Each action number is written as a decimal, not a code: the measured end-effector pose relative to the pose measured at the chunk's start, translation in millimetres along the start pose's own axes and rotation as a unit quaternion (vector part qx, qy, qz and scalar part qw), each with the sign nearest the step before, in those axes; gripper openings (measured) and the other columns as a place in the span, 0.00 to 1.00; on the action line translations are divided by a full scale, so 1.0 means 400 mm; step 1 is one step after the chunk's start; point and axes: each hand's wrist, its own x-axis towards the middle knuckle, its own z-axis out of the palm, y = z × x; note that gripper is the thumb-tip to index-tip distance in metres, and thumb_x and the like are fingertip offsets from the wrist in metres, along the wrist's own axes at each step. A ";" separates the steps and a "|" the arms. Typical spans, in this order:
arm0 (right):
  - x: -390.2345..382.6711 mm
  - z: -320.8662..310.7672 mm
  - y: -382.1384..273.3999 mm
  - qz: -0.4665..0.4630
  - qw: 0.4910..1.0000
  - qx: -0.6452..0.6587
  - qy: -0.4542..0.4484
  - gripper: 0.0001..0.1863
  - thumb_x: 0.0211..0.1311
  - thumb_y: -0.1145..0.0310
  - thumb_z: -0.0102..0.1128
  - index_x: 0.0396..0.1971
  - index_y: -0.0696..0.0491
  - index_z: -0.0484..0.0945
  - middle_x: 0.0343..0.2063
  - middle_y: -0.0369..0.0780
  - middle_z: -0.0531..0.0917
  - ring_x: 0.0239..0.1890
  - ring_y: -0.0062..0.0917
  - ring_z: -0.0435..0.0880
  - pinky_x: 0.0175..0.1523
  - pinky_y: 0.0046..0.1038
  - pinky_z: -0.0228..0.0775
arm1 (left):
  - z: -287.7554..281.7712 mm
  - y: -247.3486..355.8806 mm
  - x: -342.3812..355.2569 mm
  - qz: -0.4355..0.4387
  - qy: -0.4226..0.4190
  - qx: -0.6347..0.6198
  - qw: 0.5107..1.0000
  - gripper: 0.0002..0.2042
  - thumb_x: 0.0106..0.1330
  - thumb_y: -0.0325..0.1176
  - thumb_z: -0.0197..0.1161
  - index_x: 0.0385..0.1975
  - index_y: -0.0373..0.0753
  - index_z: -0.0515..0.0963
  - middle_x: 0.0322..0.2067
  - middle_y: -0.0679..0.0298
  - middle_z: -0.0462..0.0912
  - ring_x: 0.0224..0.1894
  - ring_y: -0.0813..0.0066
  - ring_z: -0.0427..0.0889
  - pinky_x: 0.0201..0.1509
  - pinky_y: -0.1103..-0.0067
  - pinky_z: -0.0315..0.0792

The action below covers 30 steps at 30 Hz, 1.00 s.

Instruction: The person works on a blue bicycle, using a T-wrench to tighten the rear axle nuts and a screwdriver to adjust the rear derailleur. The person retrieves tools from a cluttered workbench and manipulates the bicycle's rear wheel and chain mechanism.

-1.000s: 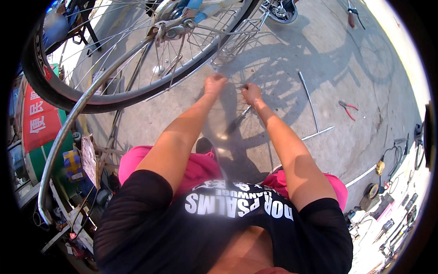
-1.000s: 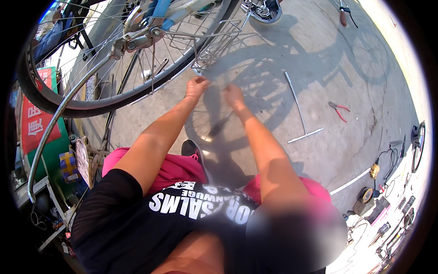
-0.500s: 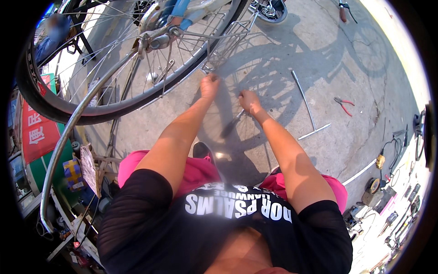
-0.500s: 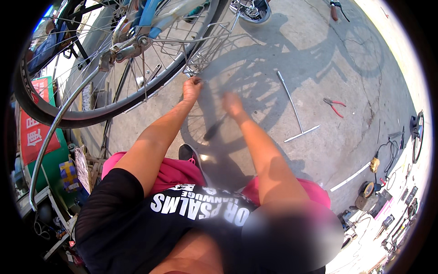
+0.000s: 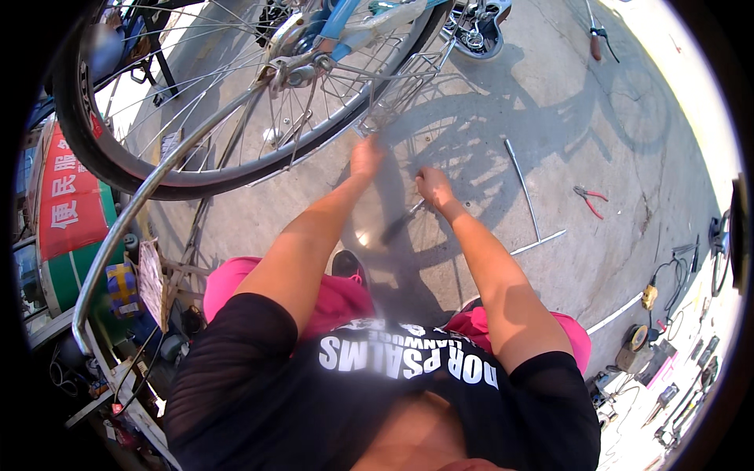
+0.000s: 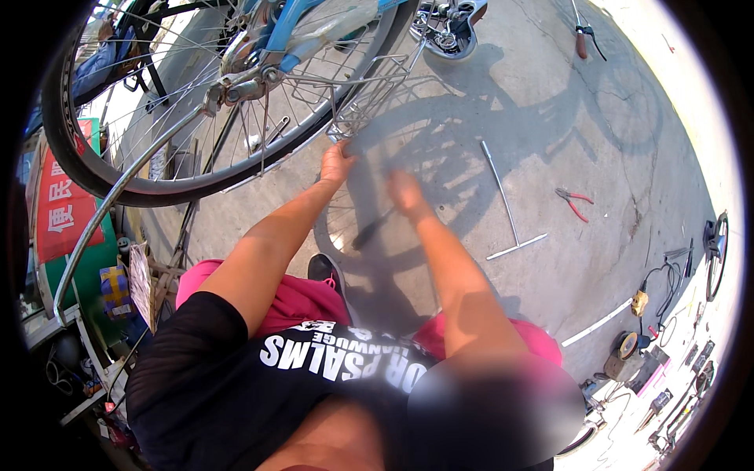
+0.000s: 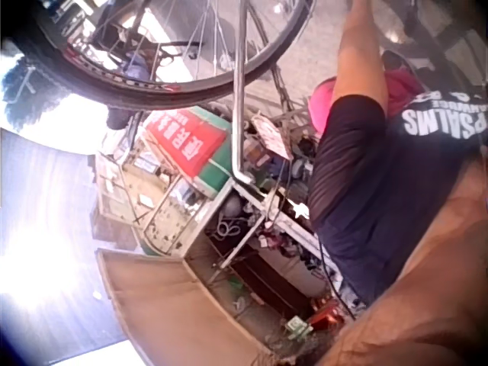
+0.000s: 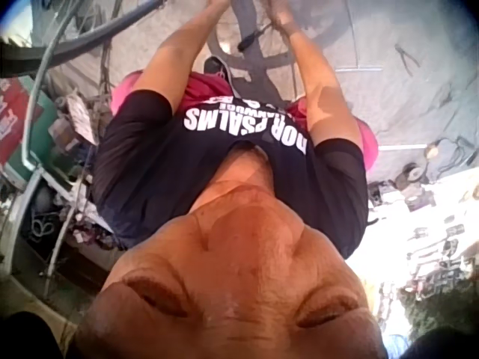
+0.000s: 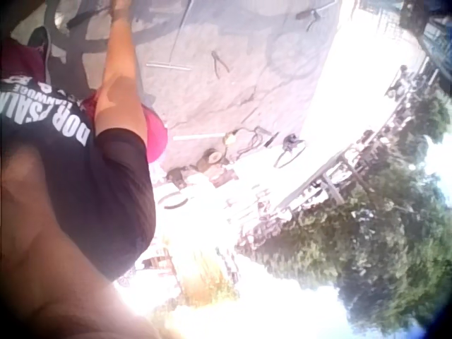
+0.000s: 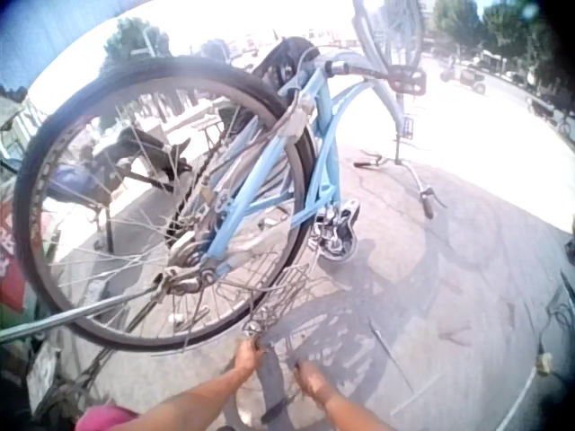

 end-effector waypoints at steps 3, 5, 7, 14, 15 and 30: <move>0.022 -0.013 0.025 -0.020 0.999 -0.001 0.037 0.12 0.55 0.68 0.52 0.33 0.59 0.80 0.32 0.51 0.82 0.38 0.45 0.80 0.46 0.38 0.71 | -0.029 0.067 -0.022 0.039 -0.060 0.132 0.989 0.28 0.48 0.32 0.68 0.53 0.44 0.72 0.40 0.55 0.82 0.40 0.61 0.81 0.46 0.70 0.74; 0.054 -0.045 -0.044 -0.030 0.999 -0.009 0.020 0.11 0.56 0.69 0.53 0.34 0.59 0.80 0.30 0.49 0.82 0.32 0.40 0.82 0.40 0.36 0.73 | -0.074 0.038 -0.017 0.098 -0.052 0.178 0.978 0.29 0.49 0.35 0.68 0.55 0.45 0.69 0.44 0.54 0.80 0.45 0.57 0.79 0.50 0.67 0.71; 0.096 -0.094 -0.042 -0.021 0.999 0.021 0.028 0.11 0.58 0.69 0.53 0.35 0.59 0.79 0.28 0.46 0.83 0.28 0.34 0.83 0.34 0.32 0.74 | -0.123 0.141 0.000 0.112 -0.149 0.240 0.953 0.30 0.50 0.37 0.67 0.57 0.44 0.68 0.45 0.52 0.79 0.47 0.57 0.78 0.50 0.67 0.71; 0.159 -0.446 -0.326 -0.051 0.922 0.360 0.132 0.11 0.65 0.68 0.50 0.37 0.60 0.76 0.24 0.37 0.79 0.20 0.16 0.76 0.24 0.19 0.70 | -0.426 0.593 -0.168 0.316 -0.423 0.208 0.823 0.25 0.59 0.40 0.61 0.55 0.37 0.68 0.40 0.51 0.79 0.43 0.57 0.79 0.46 0.65 0.71; 0.139 -0.517 -0.404 -0.076 0.917 0.360 0.153 0.11 0.64 0.67 0.50 0.37 0.60 0.76 0.24 0.37 0.80 0.20 0.16 0.76 0.24 0.19 0.69 | -0.478 0.638 -0.217 0.343 -0.420 0.171 0.822 0.22 0.60 0.39 0.61 0.53 0.38 0.70 0.39 0.52 0.79 0.42 0.58 0.79 0.44 0.66 0.71; 0.156 -0.760 -0.880 -0.216 0.793 0.549 0.151 0.11 0.65 0.66 0.55 0.28 0.59 0.75 0.19 0.33 0.71 0.15 0.14 0.62 0.18 0.16 0.50 | -0.640 0.771 -0.413 0.431 0.313 0.344 0.773 0.12 0.52 0.31 0.62 0.36 0.37 0.76 0.43 0.57 0.77 0.49 0.62 0.76 0.67 0.57 0.48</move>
